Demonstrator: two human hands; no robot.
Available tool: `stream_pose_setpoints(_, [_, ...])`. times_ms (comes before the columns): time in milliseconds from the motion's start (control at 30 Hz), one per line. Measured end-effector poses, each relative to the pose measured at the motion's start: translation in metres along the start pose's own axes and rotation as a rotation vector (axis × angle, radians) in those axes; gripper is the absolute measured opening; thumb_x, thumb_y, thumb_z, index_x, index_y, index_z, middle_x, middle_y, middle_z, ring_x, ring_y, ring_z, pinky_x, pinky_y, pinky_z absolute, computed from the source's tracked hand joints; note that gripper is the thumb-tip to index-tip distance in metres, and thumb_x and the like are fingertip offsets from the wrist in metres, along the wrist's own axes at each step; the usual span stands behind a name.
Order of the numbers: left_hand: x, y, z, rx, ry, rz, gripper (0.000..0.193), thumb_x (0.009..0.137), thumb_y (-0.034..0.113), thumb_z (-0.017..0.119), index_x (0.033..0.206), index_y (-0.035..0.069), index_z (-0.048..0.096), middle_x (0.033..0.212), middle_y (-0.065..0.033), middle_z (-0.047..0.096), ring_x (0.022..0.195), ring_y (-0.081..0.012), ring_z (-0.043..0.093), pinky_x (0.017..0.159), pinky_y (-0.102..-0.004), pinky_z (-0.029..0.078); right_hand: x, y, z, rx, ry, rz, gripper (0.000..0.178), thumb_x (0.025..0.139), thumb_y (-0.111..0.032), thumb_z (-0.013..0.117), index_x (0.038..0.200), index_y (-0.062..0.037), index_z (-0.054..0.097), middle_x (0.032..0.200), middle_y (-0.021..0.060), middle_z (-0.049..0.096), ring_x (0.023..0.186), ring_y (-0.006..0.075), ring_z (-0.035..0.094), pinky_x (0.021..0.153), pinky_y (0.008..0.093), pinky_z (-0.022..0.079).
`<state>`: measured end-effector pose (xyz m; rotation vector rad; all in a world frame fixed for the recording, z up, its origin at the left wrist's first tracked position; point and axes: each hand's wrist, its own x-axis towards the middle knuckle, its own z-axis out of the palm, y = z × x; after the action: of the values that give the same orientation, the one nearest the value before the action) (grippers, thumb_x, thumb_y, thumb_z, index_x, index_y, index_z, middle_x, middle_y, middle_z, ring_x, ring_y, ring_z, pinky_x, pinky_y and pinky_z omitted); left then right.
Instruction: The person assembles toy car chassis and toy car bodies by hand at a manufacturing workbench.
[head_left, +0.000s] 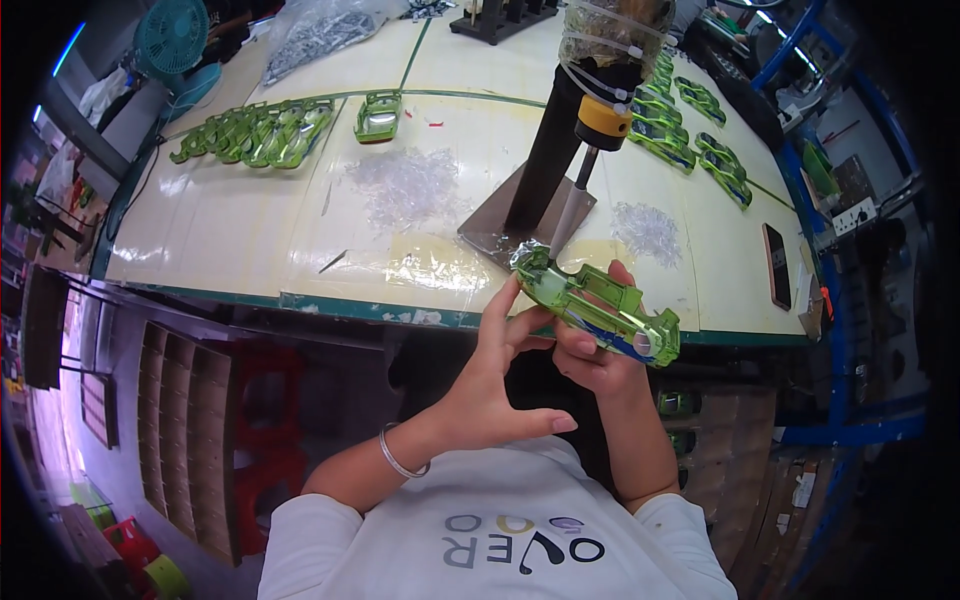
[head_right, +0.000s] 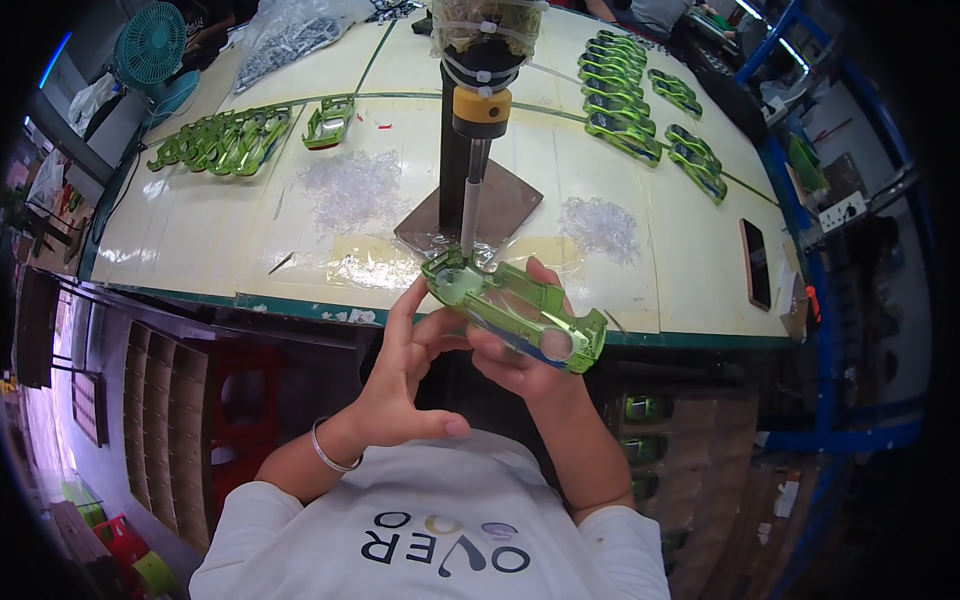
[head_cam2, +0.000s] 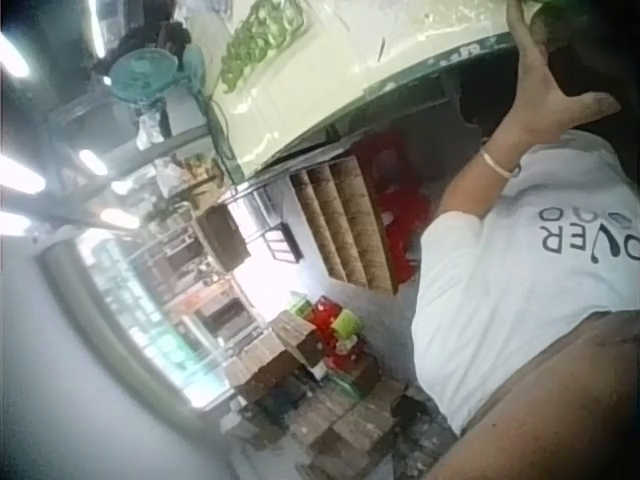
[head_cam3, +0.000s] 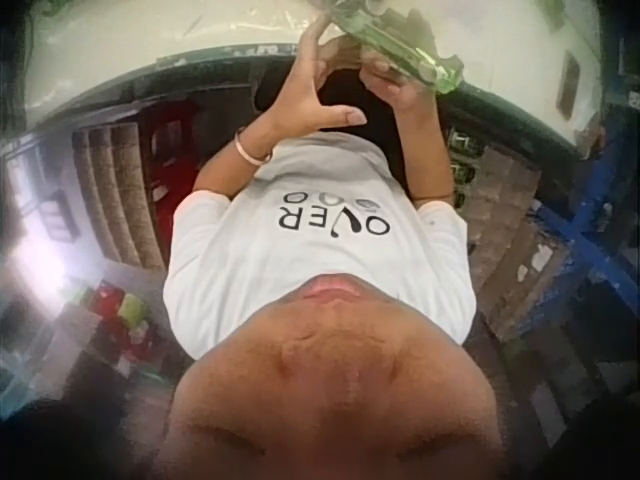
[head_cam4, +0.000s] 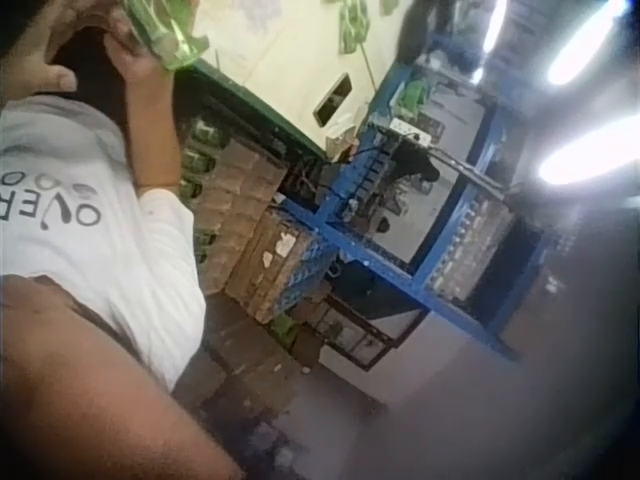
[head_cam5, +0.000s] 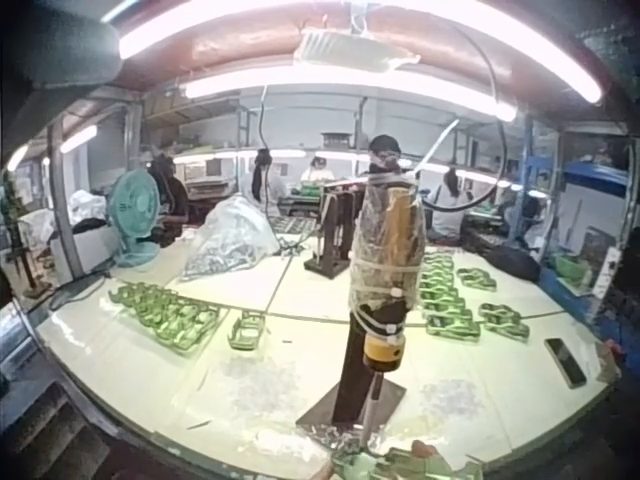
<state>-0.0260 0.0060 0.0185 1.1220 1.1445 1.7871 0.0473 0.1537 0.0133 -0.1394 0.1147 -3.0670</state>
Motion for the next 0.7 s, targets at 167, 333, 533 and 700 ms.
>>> stream_pose_setpoints(167, [0.001,0.003,0.001,0.007,-0.028,0.008,0.113,0.060,0.022,0.075,0.129,0.002,-0.012,0.126,-0.0221,0.027,0.118,-0.0266,0.030,0.095,-0.0375,0.028,-0.001,0.001,0.008,0.019,0.078,-0.027,0.059,0.084,-0.048,0.026,0.106,0.0029,0.046,0.073,0.0218,0.053,0.042,0.0188,0.041,0.028,0.0278,0.034])
stream_pose_setpoints(333, [0.003,0.004,0.001,0.020,-0.048,0.019,0.114,0.060,0.023,0.075,0.129,0.002,-0.014,0.128,-0.0221,0.025,0.119,-0.0265,0.029,0.095,-0.0374,0.028,0.000,-0.005,0.000,0.041,-0.073,0.071,0.062,0.084,-0.049,0.025,0.110,0.0031,0.044,0.070,0.0226,0.051,0.041,0.0191,0.041,0.031,0.0276,0.037])
stream_pose_setpoints(533, [0.004,0.007,0.003,0.012,-0.064,0.019,0.116,0.060,0.025,0.075,0.128,0.002,-0.016,0.128,-0.0220,0.024,0.118,-0.0264,0.029,0.095,-0.0375,0.027,-0.002,-0.004,0.004,0.037,-0.066,0.035,0.060,0.084,-0.048,0.025,0.110,0.0024,0.044,0.073,0.0226,0.051,0.047,0.0207,0.046,0.032,0.0280,0.038])
stream_pose_setpoints(700, [0.004,0.010,0.004,0.025,-0.077,0.021,0.117,0.060,0.027,0.075,0.127,0.001,-0.018,0.129,-0.0221,0.022,0.118,-0.0266,0.029,0.096,-0.0374,0.027,-0.004,-0.003,0.006,0.051,-0.039,0.017,0.060,0.085,-0.048,0.025,0.110,0.0030,0.044,0.073,0.0222,0.050,0.051,0.0213,0.047,0.032,0.0282,0.039])
